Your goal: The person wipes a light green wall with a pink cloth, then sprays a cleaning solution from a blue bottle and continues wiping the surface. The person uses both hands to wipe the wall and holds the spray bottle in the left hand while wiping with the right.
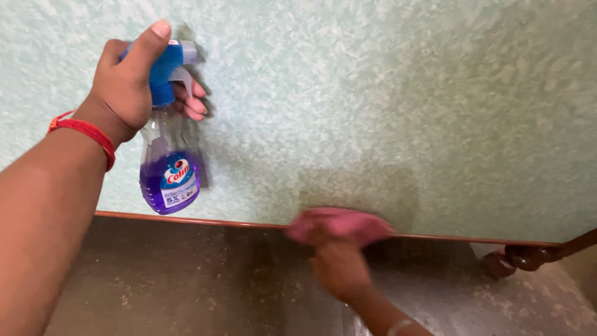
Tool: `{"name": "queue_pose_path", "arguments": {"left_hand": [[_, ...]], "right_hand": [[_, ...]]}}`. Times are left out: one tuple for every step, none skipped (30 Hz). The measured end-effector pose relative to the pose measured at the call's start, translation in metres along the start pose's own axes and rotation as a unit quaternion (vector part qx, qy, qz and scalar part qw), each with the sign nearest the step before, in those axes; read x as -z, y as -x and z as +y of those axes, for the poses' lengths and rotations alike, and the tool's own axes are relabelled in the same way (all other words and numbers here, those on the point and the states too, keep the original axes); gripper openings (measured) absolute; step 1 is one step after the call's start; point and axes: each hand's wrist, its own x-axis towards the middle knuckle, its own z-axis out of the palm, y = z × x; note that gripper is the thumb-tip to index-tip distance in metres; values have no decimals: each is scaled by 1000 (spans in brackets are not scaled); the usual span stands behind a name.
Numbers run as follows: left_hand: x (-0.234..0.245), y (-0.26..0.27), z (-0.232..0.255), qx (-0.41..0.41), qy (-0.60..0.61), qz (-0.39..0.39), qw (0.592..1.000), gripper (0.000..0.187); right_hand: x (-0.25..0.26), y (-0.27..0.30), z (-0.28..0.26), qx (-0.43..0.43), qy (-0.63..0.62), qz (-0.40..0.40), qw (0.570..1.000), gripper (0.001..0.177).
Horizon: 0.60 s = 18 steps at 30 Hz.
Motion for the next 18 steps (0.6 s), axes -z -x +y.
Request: {"name": "queue_pose_path", "arguments": {"left_hand": [[0,0,0,-3,1,-3,1000,77],[0,0,0,-6,3,-5,1000,77],[1,-1,-1,-9,5,-7,1000,78],[1,-2,-1,-7,5,-8,1000,78],[2,-2,-1,-6,5,-9,1000,78],[2,-2,-2,-3,6,-10,1000,78],[2,-2,-3,0,4,-8,1000,77],[3,-3,-3,4,1,-8,1000,77],[4,-3,-3,7,-2,-8,1000,76],[3,-3,-3,3,-2,-8,1000,76],[3,-2,-3,-1,-3,-9,1000,76],[3,-1,-3,-6,-4,-10,1000,76],[2,0,-3,-6,-8,-9,1000,77],[2,0,-3,-7,-11,-8,1000,78],[2,1,-3,-7,-15,-7,1000,79],[2,0,-2,-7,-19,-3,1000,80],[2,0,-2,-6,-24,2,1000,80],[2,1,-2,-4,-28,6,1000,80]], "right_hand": [[6,-18,-24,32,43,-142,988,40],[11,-41,-46,94,35,-36,994,42],[17,-61,-66,157,26,68,985,44],[20,-75,-85,177,-4,110,978,44],[23,-88,-101,197,-34,152,968,45],[24,-94,-113,205,-21,165,965,45],[23,-99,-121,212,-9,179,961,47],[22,-105,-125,219,2,193,956,48],[20,-108,-125,221,4,191,956,50],[17,-105,-119,223,6,188,957,53],[14,-102,-110,224,8,185,957,55],[11,-99,-99,219,20,178,959,55],[7,-92,-82,214,31,171,961,54],[4,-82,-63,209,42,164,963,53],[0,-69,-41,187,62,117,973,50],[-2,-53,-14,164,82,72,980,47],[-4,-33,15,118,57,36,991,48],[-5,-9,43,72,31,-2,997,48]]}}
